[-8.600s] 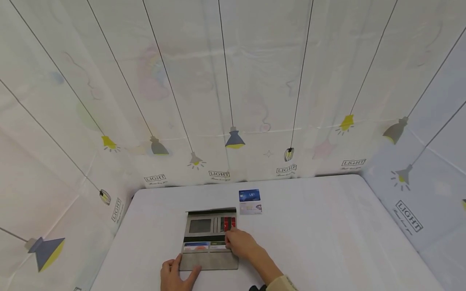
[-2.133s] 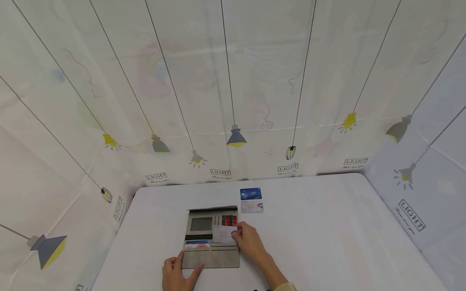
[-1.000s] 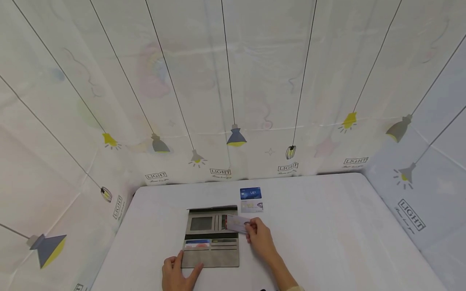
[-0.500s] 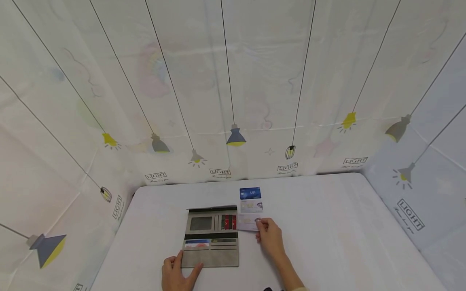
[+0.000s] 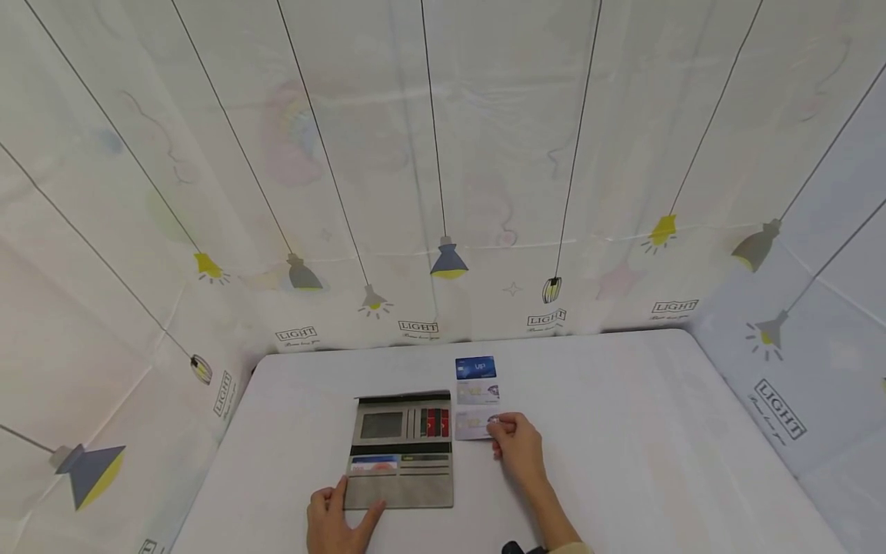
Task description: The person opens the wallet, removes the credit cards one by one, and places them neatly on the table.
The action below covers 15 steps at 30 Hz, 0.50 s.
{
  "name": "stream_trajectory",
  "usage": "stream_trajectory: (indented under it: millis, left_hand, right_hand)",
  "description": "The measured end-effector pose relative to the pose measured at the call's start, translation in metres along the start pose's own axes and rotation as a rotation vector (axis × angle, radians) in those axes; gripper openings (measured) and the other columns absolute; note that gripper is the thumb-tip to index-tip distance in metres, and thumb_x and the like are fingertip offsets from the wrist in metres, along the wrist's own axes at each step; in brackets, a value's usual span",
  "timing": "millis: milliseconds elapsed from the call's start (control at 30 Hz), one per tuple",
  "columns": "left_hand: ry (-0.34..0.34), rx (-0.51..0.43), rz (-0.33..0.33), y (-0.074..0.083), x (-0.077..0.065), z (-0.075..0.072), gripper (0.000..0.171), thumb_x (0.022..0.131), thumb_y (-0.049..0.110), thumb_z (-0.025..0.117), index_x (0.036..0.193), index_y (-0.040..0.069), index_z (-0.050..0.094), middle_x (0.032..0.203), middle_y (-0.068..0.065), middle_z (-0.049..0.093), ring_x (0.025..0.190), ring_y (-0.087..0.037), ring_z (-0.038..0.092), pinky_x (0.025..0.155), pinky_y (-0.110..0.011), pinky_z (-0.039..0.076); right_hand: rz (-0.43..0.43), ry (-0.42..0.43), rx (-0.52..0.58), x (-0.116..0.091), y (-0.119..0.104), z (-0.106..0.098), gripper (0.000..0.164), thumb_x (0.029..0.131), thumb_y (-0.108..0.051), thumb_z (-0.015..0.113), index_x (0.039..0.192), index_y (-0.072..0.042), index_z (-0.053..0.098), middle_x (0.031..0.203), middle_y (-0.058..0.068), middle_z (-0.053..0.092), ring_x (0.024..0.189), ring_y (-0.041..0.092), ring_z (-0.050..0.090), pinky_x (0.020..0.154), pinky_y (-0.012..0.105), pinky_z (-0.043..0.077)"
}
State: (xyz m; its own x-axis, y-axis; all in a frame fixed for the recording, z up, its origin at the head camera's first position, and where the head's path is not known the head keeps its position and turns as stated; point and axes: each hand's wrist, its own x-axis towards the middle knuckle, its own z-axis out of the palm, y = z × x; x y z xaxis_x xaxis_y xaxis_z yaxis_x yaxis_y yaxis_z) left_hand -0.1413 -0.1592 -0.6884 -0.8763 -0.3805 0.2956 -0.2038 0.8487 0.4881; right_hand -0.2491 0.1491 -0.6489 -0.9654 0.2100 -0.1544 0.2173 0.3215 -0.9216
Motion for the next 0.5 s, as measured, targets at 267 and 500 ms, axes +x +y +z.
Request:
stream_trajectory:
  millis: [267,500]
  left_hand:
    - [-0.015,-0.007,-0.011,0.0015,0.0008,-0.0011,0.088,0.066,0.065,0.082,0.126,0.003,0.067,0.097,-0.006,0.045,0.084,-0.017,0.042,0.068,-0.034,0.04]
    - [-0.033,-0.006,-0.028,0.0016,0.0004,-0.0029,0.088,0.067,0.065,0.082,0.127,0.003,0.067,0.098,-0.006,0.045,0.085,-0.018,0.042,0.07,-0.035,0.041]
  right_hand:
    - [-0.03,0.037,-0.051,0.0015,-0.0029,0.0021,0.029,0.095,-0.015,0.067,0.116,0.003,0.059,0.082,0.009,0.064,0.057,0.015,0.063,0.05,0.026,0.053]
    - [-0.053,0.065,-0.073,0.0054,-0.0007,0.005,0.027,0.095,-0.015,0.066,0.113,0.004,0.058,0.079,0.009,0.064,0.05,0.013,0.06,0.046,0.026,0.051]
